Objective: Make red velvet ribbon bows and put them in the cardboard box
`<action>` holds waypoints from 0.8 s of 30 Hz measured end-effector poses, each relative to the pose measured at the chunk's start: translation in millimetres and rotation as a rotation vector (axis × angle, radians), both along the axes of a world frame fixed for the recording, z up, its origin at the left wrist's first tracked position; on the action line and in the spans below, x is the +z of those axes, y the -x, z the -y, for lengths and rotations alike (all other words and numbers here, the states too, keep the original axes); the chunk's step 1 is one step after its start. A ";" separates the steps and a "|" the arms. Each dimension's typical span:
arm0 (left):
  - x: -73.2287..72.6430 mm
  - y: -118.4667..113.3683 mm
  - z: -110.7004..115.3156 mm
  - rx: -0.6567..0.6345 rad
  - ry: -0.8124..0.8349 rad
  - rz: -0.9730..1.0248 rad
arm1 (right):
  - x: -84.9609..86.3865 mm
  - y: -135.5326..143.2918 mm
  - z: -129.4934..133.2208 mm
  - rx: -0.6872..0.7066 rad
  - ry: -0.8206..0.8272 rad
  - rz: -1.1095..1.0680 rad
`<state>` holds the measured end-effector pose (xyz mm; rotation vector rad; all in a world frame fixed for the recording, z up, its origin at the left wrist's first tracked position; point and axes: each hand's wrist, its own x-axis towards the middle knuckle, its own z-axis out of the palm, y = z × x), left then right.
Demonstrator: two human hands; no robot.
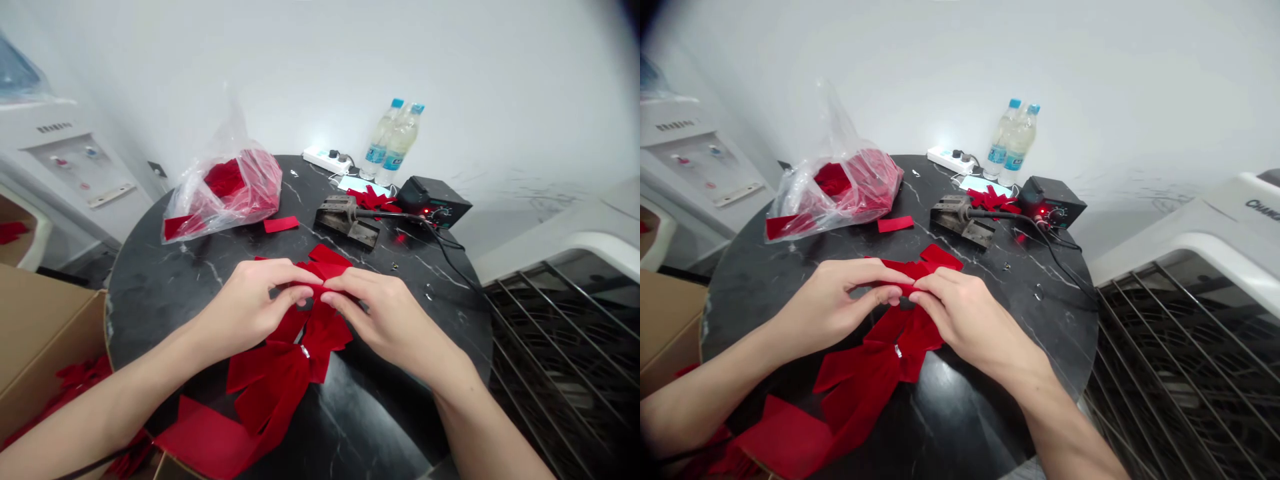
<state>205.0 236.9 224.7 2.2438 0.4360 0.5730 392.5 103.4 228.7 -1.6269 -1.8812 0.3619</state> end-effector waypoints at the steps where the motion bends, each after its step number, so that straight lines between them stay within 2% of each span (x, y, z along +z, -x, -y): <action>1: 2.2 0.3 1.3 -0.013 -0.006 -0.017 | 1.9 0.4 1.0 0.005 0.004 -0.004; 7: 9.9 2.2 6.9 -0.008 0.035 -0.037 | 14.3 4.5 6.0 -0.016 0.020 -0.038; 12: 20.7 16.9 17.2 -0.015 0.026 -0.036 | 23.1 14.0 13.8 -0.021 0.001 -0.097; 16: 29.1 30.6 32.4 -0.072 -0.196 -0.088 | 28.1 29.9 23.7 -0.074 0.037 -0.211; 20: 34.6 36.9 45.4 -0.042 -0.354 -0.191 | 33.0 46.2 33.3 -0.134 0.024 -0.130; 22: 35.1 38.3 47.0 -0.036 -0.308 -0.191 | 34.6 48.0 40.0 -0.149 -0.001 -0.093; 24: 30.0 39.1 45.5 -0.066 -0.168 -0.215 | 32.4 44.6 50.4 -0.204 -0.011 -0.090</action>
